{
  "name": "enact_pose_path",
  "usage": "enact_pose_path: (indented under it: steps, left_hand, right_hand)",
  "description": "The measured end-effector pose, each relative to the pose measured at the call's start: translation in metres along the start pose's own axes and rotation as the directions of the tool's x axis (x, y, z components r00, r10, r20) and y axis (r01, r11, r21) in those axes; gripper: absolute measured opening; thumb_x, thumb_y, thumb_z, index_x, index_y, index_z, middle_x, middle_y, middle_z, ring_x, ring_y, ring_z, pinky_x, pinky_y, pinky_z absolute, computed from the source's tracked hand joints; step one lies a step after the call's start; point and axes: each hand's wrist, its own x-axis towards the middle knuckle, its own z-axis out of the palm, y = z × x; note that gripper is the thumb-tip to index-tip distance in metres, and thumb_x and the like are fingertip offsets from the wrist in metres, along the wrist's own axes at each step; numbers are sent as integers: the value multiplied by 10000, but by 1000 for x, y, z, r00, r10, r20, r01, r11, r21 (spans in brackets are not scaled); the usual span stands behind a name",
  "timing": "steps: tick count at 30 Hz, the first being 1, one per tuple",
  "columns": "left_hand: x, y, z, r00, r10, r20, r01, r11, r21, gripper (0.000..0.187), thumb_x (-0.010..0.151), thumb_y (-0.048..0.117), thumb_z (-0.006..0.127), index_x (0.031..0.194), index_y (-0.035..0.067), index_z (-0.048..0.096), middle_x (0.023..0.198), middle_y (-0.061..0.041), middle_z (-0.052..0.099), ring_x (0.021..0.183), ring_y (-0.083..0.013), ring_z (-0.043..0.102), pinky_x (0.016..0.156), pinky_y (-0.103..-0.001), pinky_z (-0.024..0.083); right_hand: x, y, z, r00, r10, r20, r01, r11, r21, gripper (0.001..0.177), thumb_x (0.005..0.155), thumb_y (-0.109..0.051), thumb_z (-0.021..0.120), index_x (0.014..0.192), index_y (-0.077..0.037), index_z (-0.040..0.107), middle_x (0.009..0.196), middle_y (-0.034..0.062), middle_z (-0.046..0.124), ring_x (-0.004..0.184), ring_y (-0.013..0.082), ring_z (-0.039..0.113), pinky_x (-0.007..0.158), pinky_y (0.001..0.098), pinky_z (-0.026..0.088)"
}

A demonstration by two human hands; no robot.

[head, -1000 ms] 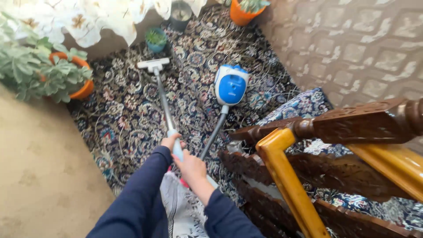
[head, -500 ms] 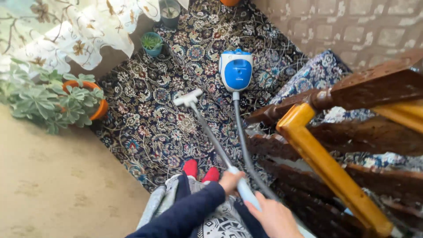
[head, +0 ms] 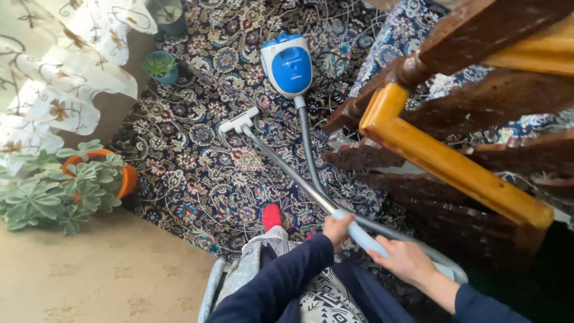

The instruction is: Vacuuming carpeted stairs and the adjacent landing area.

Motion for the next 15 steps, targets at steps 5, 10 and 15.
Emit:
enact_pose_path:
  steps: [5, 10, 15]
  left_hand:
    - [4, -18, -14, 999, -33, 18, 34, 997, -66, 207, 892, 266, 744, 977, 94, 667, 799, -72, 643, 599, -199, 609, 441, -333, 451]
    - [3, -32, -18, 953, -292, 82, 297, 954, -50, 234, 865, 321, 717, 1002, 154, 628, 844, -41, 640, 747, -209, 633, 615, -375, 493]
    - [13, -77, 18, 927, -365, 88, 370, 928, -49, 261, 874, 348, 690, 1020, 150, 603, 880, -43, 669, 832, -230, 664, 754, -454, 535]
  right_hand:
    - [-10, -5, 0, 999, -38, 30, 38, 999, 26, 444, 871, -582, 616, 936, -142, 607, 726, 152, 723, 700, 416, 695, 615, 552, 535]
    - [-41, -7, -15, 986, -146, 79, 150, 987, -57, 477, 845, -581, 668, 963, -124, 596, 684, 169, 692, 672, 414, 687, 603, 539, 545]
    - [-118, 13, -50, 980, -154, 124, 175, 969, -177, 510, 839, -588, 668, 1122, -166, 628, 685, 158, 681, 639, 403, 692, 582, 530, 550]
